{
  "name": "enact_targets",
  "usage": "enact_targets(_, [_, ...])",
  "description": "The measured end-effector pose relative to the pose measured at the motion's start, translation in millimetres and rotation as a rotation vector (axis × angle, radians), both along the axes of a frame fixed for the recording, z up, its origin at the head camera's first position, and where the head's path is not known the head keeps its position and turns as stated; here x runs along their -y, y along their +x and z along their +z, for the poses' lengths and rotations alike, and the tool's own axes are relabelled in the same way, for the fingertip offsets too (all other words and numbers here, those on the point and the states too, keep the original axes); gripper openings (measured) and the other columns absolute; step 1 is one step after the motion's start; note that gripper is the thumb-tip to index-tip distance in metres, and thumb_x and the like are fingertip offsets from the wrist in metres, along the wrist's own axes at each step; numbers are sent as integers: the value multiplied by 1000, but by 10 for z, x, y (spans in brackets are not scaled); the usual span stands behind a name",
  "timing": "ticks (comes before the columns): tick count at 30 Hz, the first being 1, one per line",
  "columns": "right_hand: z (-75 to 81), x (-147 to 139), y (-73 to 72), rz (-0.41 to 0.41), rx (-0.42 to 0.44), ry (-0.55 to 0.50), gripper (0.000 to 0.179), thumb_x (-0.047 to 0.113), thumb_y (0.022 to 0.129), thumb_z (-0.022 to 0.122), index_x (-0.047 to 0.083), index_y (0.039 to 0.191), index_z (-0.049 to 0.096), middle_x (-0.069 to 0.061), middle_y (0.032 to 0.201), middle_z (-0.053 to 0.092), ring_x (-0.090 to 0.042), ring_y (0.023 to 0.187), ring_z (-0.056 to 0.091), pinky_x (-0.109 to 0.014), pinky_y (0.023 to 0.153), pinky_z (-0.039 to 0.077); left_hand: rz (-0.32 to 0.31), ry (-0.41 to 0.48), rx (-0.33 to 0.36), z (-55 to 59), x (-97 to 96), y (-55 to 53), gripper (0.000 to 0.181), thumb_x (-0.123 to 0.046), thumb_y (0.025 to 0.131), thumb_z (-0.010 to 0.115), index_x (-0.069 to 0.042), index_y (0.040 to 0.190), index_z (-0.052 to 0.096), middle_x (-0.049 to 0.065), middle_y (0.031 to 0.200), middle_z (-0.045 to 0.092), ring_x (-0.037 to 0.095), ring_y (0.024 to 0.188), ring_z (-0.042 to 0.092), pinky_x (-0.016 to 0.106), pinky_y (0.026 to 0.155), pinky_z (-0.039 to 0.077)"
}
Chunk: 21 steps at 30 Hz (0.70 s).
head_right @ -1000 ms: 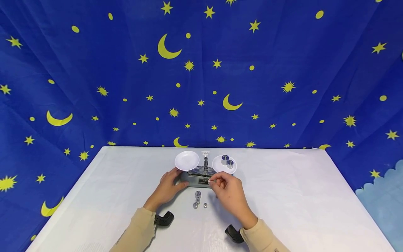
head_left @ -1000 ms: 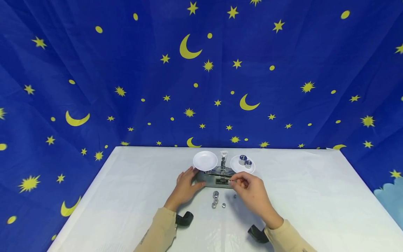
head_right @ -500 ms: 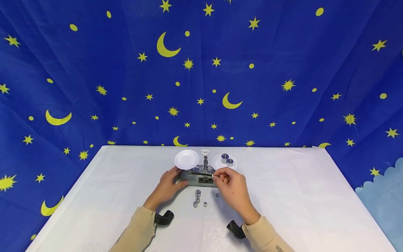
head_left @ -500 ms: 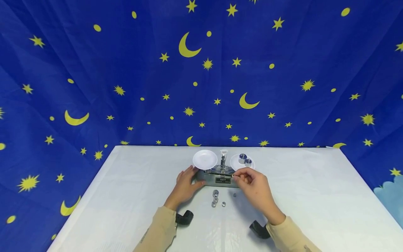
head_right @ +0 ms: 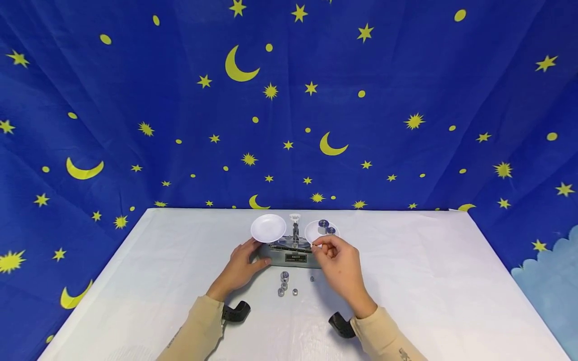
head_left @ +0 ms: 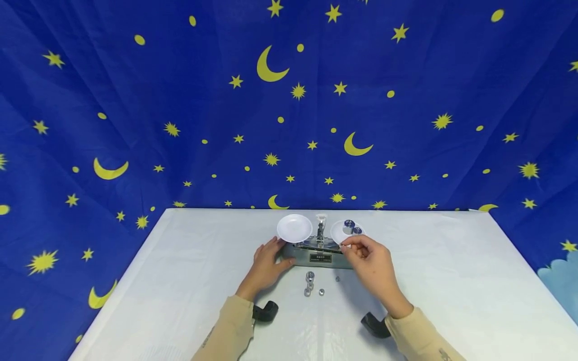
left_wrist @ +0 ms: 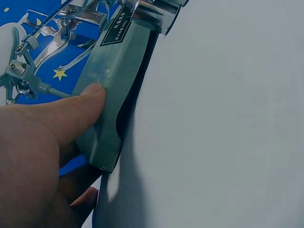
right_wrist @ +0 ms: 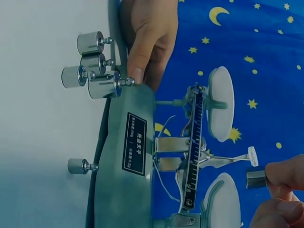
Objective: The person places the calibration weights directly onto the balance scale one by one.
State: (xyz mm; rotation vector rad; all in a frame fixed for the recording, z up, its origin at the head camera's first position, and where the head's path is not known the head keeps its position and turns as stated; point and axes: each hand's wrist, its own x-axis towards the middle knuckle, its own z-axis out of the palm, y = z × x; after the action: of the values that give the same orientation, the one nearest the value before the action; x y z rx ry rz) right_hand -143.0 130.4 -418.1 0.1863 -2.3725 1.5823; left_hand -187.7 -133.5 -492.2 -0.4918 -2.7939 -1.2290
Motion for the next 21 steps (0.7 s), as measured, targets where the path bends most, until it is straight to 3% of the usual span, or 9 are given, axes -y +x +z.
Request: enact_targets(21, [-39,-94,-95,-57,1,-29,5,3,89,75,2,94,74,-4,70,56,-10,58,46,-17,48,37,-1,-9,-4,-1,3,5,60,-28,94,70,1,143,52,23,150,46,42,144,33,66,117,12])
